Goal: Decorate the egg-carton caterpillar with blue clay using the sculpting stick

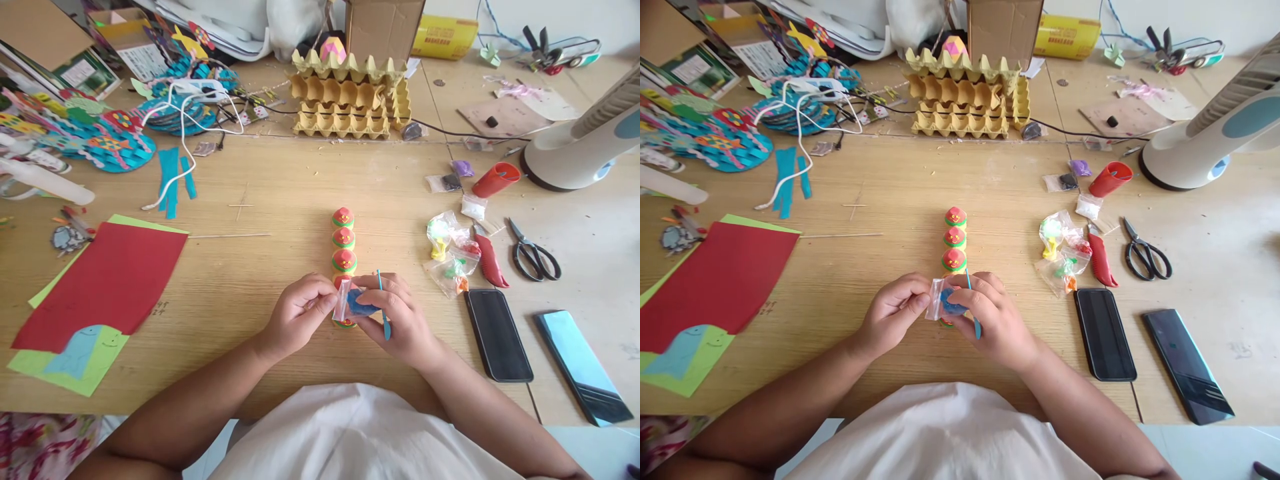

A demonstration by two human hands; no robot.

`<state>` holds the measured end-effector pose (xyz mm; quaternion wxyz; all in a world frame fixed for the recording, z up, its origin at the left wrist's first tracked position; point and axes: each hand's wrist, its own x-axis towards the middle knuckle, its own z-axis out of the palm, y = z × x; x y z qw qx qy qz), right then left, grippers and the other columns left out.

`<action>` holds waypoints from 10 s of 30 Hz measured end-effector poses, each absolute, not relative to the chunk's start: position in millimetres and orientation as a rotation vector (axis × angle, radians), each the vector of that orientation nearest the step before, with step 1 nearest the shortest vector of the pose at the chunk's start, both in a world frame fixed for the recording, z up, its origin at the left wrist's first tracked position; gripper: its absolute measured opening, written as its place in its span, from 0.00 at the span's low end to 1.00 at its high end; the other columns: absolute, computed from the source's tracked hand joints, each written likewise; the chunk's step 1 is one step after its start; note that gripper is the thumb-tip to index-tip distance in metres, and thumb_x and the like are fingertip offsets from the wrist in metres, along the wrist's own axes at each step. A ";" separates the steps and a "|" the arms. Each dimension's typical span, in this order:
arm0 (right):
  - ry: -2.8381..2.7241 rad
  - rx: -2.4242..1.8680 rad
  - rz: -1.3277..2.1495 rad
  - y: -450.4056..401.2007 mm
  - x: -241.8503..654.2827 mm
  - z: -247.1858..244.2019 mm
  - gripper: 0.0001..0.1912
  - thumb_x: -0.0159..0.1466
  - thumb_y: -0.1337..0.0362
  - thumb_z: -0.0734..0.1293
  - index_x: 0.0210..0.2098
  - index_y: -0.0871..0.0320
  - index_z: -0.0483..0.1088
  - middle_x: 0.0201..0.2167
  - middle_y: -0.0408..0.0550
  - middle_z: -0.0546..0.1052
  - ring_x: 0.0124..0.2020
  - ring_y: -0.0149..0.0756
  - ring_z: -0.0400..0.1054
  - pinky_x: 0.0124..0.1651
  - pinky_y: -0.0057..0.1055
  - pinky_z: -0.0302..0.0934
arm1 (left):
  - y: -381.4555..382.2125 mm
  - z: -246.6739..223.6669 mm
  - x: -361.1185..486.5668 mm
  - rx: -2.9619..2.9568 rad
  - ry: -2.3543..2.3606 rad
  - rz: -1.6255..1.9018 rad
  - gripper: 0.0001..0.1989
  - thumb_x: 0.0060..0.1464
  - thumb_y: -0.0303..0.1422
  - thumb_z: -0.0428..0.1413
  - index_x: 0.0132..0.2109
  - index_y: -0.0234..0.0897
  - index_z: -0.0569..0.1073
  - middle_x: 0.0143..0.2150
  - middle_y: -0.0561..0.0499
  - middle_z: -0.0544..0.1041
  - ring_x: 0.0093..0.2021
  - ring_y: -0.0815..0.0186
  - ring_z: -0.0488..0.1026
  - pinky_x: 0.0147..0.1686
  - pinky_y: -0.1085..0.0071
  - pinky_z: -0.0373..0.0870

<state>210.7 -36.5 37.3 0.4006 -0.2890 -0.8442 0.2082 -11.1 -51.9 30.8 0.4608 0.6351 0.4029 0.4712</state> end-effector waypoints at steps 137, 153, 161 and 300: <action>-2.321 -1.751 0.459 -3.1 250.7 25.5 0.18 0.67 0.63 0.68 0.55 0.58 0.76 0.52 0.57 0.79 0.54 0.54 0.74 0.57 0.47 0.68 | -56.9 25.1 -8.8 0.827 1.046 1.055 0.13 0.61 0.45 0.63 0.41 0.39 0.82 0.38 0.50 0.78 0.33 0.70 0.63 0.35 0.72 0.61; -1.694 -1.248 0.630 -26.4 231.3 47.5 0.14 0.72 0.60 0.66 0.56 0.50 0.74 0.43 0.51 0.77 0.42 0.42 0.72 0.49 0.44 0.70 | -55.1 26.9 -8.9 0.858 1.047 1.123 0.13 0.55 0.43 0.69 0.40 0.39 0.82 0.38 0.49 0.79 0.36 0.69 0.70 0.38 0.72 0.66; -1.357 -0.954 1.314 -26.7 225.7 26.8 0.31 0.68 0.49 0.70 0.67 0.44 0.62 0.54 0.52 0.71 0.51 0.42 0.71 0.52 0.41 0.73 | -53.8 23.1 -12.9 0.909 1.191 1.137 0.16 0.60 0.46 0.64 0.44 0.38 0.83 0.40 0.47 0.83 0.42 0.64 0.76 0.44 0.69 0.70; -1.491 -0.927 1.516 -53.2 199.0 49.4 0.12 0.65 0.55 0.75 0.37 0.57 0.79 0.27 0.43 0.76 0.27 0.29 0.68 0.29 0.25 0.64 | -63.7 50.0 -9.6 2.250 0.969 1.385 0.17 0.61 0.25 0.58 0.56 0.39 0.76 0.38 0.48 0.82 0.33 0.66 0.75 0.35 0.68 0.73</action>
